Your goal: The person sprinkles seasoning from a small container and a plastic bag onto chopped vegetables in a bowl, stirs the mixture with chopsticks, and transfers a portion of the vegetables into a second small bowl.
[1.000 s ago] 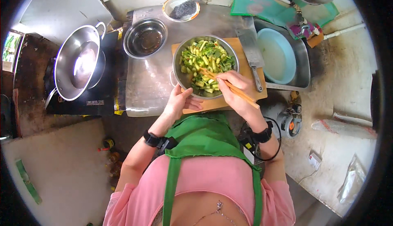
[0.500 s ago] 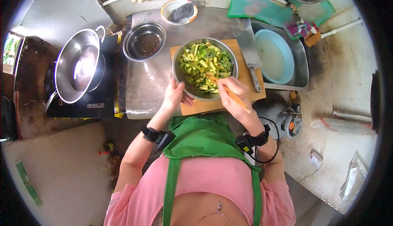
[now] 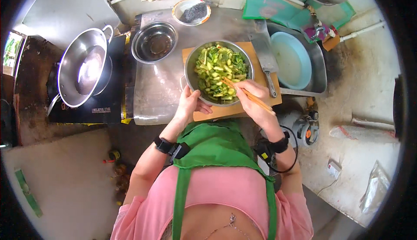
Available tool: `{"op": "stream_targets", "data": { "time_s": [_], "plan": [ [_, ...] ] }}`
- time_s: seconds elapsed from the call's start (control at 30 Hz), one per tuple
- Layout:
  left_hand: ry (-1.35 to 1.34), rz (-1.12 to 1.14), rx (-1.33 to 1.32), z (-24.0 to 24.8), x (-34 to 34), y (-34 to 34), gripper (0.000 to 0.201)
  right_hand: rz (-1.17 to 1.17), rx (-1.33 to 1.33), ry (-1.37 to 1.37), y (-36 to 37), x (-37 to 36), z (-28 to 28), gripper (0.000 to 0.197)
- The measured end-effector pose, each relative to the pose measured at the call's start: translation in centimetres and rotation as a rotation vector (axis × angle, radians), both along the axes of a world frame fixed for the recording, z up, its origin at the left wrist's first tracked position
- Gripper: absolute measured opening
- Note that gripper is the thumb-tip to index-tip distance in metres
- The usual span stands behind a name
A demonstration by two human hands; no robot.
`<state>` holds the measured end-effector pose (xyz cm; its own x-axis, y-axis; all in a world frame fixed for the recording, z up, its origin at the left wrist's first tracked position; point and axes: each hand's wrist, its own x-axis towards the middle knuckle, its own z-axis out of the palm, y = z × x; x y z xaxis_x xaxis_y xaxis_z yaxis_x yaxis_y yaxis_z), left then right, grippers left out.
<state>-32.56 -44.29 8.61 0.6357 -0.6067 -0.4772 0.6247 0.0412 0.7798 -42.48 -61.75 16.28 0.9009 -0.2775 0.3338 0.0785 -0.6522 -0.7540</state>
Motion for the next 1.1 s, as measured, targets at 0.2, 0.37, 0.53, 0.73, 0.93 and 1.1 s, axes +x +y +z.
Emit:
{"op": "stream_targets", "data": {
  "time_s": [0.2,0.37,0.53,0.73,0.93,1.1],
  "plan": [
    [-0.167,-0.133,0.211,-0.3,3.6,0.8,0.035,0.273,-0.199,-0.048,3.0,0.1,-1.1,0.004],
    [-0.231,-0.150,0.257,-1.6,3.9,0.2,0.035,0.055,-0.266,-0.125,0.3,2.0,-3.4,0.008],
    [-0.102,-0.042,0.090,-1.7,-0.1,-0.2,0.035,0.009,0.002,-0.038,0.2,1.9,1.8,0.008],
    [0.101,-0.038,-0.021,-1.5,-0.3,-0.4,0.035,-0.008,-0.065,-0.186,4.6,5.4,-3.6,0.004],
    [0.085,-0.013,-0.017,-0.7,-0.7,-0.3,0.034,-0.059,0.120,-0.009,-0.2,-0.2,-3.2,0.004],
    [0.108,-0.153,0.098,-0.3,1.2,1.1,0.031,0.127,0.091,0.108,-1.6,-2.8,2.7,0.006]
  ]
}}
